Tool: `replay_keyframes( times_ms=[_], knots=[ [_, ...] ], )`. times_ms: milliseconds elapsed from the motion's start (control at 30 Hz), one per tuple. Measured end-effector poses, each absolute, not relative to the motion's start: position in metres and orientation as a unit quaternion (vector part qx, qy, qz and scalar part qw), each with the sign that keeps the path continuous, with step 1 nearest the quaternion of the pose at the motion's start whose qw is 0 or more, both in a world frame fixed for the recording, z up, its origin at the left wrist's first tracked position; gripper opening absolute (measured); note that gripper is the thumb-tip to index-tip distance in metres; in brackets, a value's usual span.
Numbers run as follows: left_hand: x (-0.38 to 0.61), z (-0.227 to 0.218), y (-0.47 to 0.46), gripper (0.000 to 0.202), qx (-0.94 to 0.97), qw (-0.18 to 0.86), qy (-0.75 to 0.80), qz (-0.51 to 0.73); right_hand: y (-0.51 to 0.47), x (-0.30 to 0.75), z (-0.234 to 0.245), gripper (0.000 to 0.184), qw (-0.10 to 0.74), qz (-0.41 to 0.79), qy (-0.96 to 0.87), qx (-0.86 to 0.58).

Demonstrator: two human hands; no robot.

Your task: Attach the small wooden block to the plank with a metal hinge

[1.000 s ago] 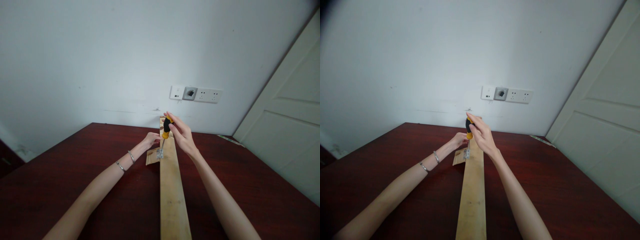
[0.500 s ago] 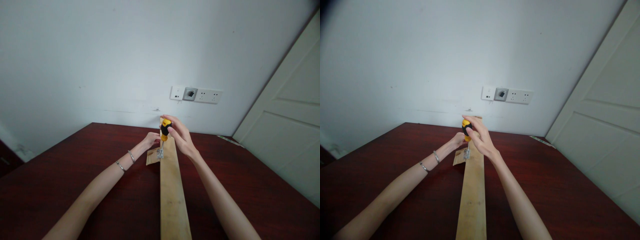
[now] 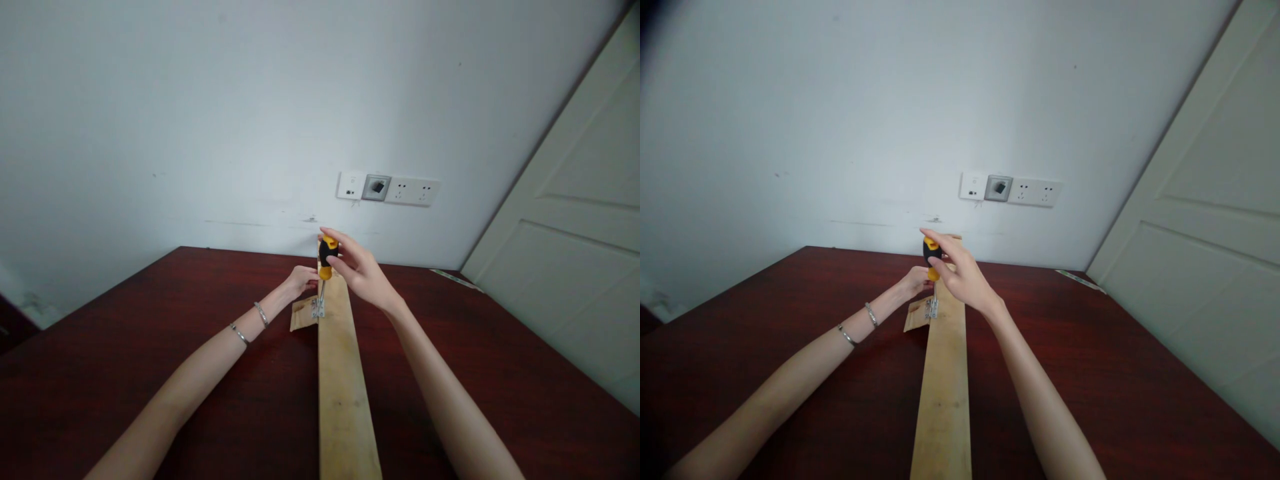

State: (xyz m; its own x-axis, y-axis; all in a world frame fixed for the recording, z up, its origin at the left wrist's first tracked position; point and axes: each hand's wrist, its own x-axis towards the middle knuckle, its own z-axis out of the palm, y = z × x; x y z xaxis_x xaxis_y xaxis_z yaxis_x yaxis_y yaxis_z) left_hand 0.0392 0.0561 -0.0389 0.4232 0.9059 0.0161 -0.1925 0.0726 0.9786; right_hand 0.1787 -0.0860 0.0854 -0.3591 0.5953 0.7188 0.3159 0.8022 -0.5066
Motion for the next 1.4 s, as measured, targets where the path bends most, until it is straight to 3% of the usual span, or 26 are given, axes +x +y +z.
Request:
replay_keyframes(
  times_ms=[200, 400, 633, 833, 1033, 1233, 1400],
  knots=[
    [0.039, -0.042, 0.063, 0.016, 0.526, 0.657, 0.323, 0.434, -0.084, 0.173, 0.08, 0.043, 0.555, 0.092, -0.749, -0.349],
    [0.037, -0.029, 0.048, 0.018, 0.53, 0.663, 0.324, 0.418, -0.08, 0.184, 0.081, 0.053, 0.524, 0.171, -0.788, -0.274],
    [0.04, -0.025, 0.046, 0.012, 0.516, 0.654, 0.345, 0.433, -0.085, 0.181, 0.079, 0.041, 0.54, 0.018, -0.783, -0.309],
    [0.042, -0.027, 0.048, 0.009, 0.539, 0.642, 0.353, 0.415, -0.09, 0.18, 0.083, 0.044, 0.5, 0.057, -0.823, -0.263],
    [0.041, -0.028, 0.048, 0.008, 0.538, 0.636, 0.345, 0.433, -0.087, 0.178, 0.08, 0.039, 0.548, 0.009, -0.782, -0.298],
    [0.043, -0.031, 0.05, 0.009, 0.545, 0.635, 0.343, 0.427, -0.092, 0.179, 0.084, 0.052, 0.497, 0.073, -0.821, -0.273],
    [0.042, -0.03, 0.05, 0.013, 0.543, 0.636, 0.342, 0.429, -0.088, 0.18, 0.081, 0.046, 0.519, 0.036, -0.808, -0.277]
  ],
)
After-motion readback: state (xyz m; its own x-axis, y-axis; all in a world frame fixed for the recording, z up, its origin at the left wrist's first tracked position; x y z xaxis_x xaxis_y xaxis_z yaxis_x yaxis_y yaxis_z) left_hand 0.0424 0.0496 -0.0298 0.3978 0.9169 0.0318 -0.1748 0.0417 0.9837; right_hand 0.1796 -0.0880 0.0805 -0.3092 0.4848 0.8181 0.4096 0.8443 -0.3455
